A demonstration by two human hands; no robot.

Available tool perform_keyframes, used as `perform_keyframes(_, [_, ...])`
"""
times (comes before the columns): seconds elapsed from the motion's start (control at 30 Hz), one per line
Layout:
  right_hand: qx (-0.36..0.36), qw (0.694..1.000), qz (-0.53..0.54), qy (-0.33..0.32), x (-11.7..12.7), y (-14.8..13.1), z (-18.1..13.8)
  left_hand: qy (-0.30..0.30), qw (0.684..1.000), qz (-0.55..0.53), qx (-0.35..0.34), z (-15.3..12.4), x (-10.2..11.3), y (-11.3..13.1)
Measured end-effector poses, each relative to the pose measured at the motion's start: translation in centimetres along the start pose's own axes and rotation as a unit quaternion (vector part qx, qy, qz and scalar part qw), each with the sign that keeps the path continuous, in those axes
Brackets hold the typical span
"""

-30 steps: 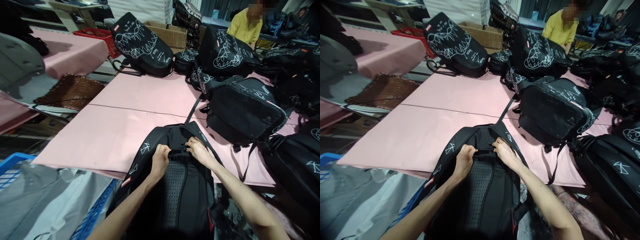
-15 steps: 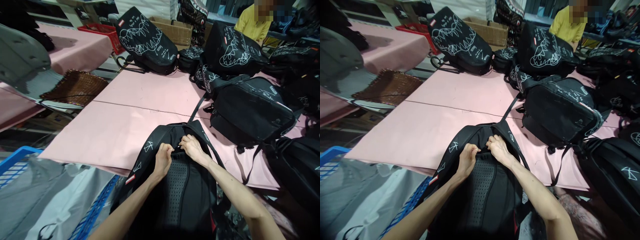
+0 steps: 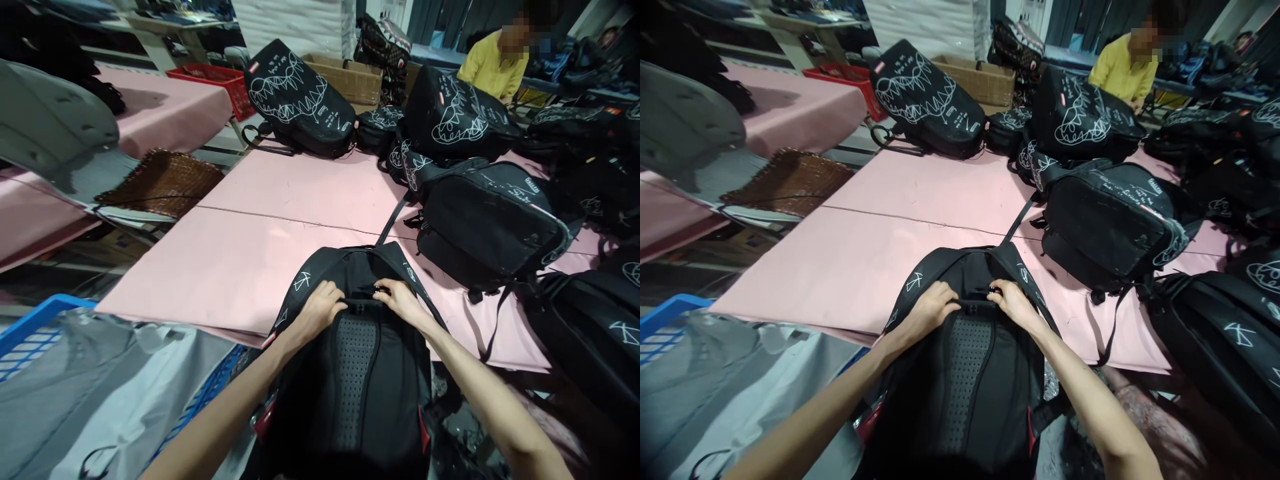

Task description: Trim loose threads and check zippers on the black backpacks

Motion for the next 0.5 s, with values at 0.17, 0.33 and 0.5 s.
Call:
perform_keyframes(0.17, [-0.005,0.995,0.094,0.021,3.6,-1.9,-6.8,0.045,0.989,0.017,-0.139,-4.7,6.5,8.0])
perform_keyframes(0.33, [-0.003,0.993,0.057,0.099,6.7,-3.6,-11.3,0.057,0.972,0.057,-0.222,-6.8,10.8,13.8])
perform_keyframes(0.5, [0.079,0.986,-0.077,0.126,6.1,-6.4,-13.6,0.088,0.951,0.129,-0.267,-8.7,11.7,16.5])
Point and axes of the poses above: each hand's wrist, its own z-axis towards the middle knuckle, its own x-axis out of the back of the hand, y = z × x, the point moved 10 cm from there along z, towards the middle knuckle, and after that the axes turned 11 degrees about z, right-handed, at the moved point
